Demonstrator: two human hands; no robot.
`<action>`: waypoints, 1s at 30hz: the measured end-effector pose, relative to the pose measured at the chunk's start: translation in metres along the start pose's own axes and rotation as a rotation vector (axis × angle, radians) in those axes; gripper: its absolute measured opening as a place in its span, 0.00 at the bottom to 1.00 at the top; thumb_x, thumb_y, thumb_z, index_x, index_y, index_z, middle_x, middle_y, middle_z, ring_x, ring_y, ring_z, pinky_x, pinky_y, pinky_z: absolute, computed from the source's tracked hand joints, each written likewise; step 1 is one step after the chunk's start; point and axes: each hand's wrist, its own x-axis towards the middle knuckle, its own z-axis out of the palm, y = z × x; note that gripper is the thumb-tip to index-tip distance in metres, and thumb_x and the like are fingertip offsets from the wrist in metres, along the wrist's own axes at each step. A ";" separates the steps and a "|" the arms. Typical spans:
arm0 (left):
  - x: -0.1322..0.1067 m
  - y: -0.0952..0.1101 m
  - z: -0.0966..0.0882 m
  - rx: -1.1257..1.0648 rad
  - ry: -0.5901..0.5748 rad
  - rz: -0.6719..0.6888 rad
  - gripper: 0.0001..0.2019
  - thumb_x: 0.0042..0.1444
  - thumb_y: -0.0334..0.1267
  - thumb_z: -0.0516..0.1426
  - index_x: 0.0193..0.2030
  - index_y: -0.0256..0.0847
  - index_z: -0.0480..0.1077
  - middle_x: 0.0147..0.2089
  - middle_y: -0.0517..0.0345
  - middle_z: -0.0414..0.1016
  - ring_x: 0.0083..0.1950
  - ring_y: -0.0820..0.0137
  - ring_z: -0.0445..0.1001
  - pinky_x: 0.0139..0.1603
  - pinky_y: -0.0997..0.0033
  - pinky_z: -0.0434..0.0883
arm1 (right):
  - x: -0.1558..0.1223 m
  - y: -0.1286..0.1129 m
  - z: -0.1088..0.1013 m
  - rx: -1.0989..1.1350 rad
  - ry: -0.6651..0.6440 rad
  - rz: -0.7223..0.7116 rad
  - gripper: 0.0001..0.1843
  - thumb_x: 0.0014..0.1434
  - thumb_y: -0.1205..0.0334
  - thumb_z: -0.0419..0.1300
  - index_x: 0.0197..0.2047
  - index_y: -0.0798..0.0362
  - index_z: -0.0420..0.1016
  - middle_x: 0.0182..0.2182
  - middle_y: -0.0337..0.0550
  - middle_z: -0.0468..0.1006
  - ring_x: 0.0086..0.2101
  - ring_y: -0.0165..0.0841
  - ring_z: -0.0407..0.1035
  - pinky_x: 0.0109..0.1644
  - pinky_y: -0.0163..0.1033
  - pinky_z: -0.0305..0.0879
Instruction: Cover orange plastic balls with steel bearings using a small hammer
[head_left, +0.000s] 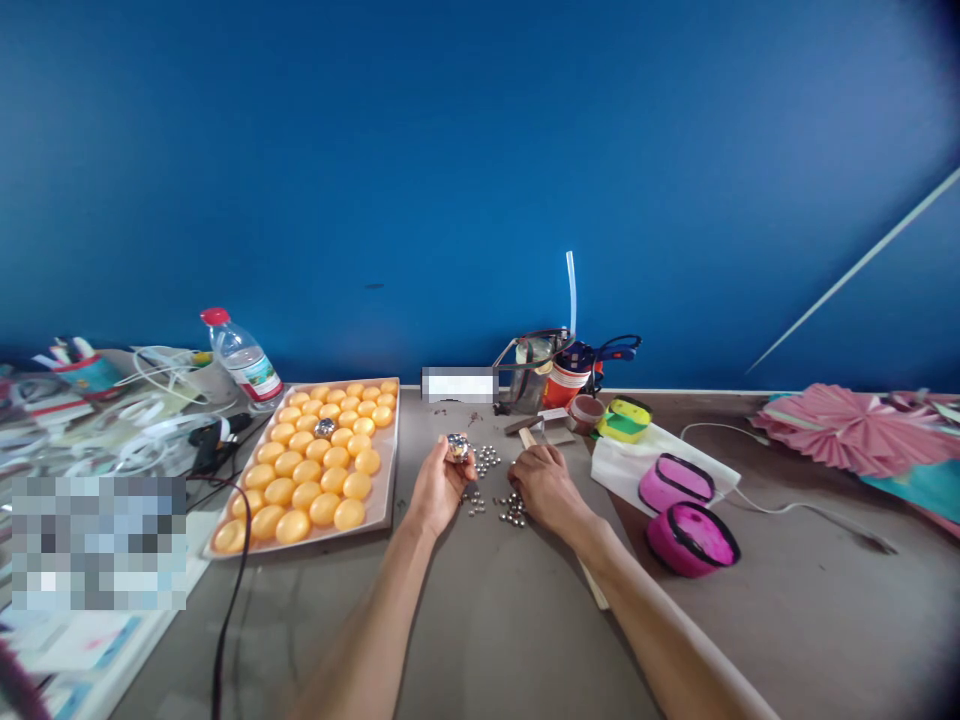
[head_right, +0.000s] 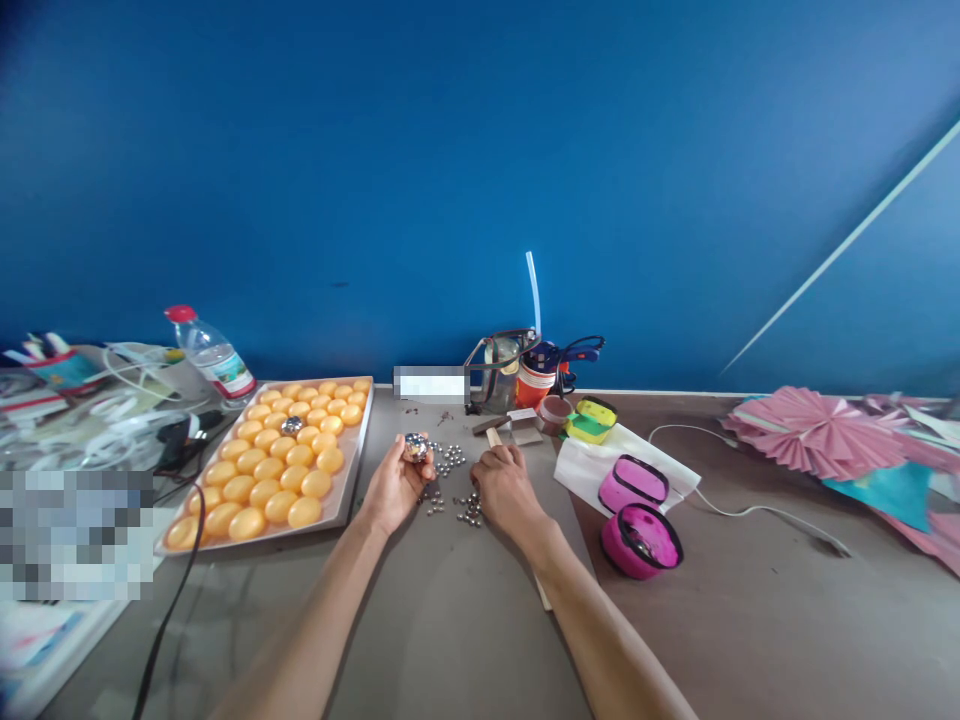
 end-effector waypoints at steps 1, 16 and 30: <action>0.000 0.000 0.000 -0.001 -0.005 0.000 0.16 0.54 0.46 0.56 0.40 0.34 0.68 0.26 0.57 0.70 0.22 0.76 0.66 0.27 0.75 0.63 | 0.000 0.000 0.000 0.002 -0.005 -0.004 0.09 0.56 0.67 0.53 0.30 0.52 0.74 0.31 0.44 0.73 0.41 0.37 0.62 0.54 0.44 0.45; 0.003 -0.004 0.002 0.046 0.041 0.016 0.16 0.52 0.47 0.57 0.38 0.34 0.69 0.26 0.56 0.71 0.24 0.75 0.67 0.26 0.75 0.63 | 0.003 -0.013 -0.012 0.762 0.173 0.206 0.06 0.50 0.69 0.49 0.28 0.51 0.65 0.35 0.42 0.76 0.33 0.32 0.71 0.40 0.37 0.63; -0.003 -0.004 0.002 0.086 -0.088 0.015 0.17 0.51 0.45 0.59 0.42 0.35 0.69 0.30 0.54 0.73 0.29 0.71 0.71 0.33 0.71 0.66 | 0.004 -0.034 -0.031 1.475 0.126 0.366 0.12 0.50 0.56 0.61 0.34 0.55 0.71 0.20 0.34 0.70 0.21 0.26 0.63 0.33 0.36 0.60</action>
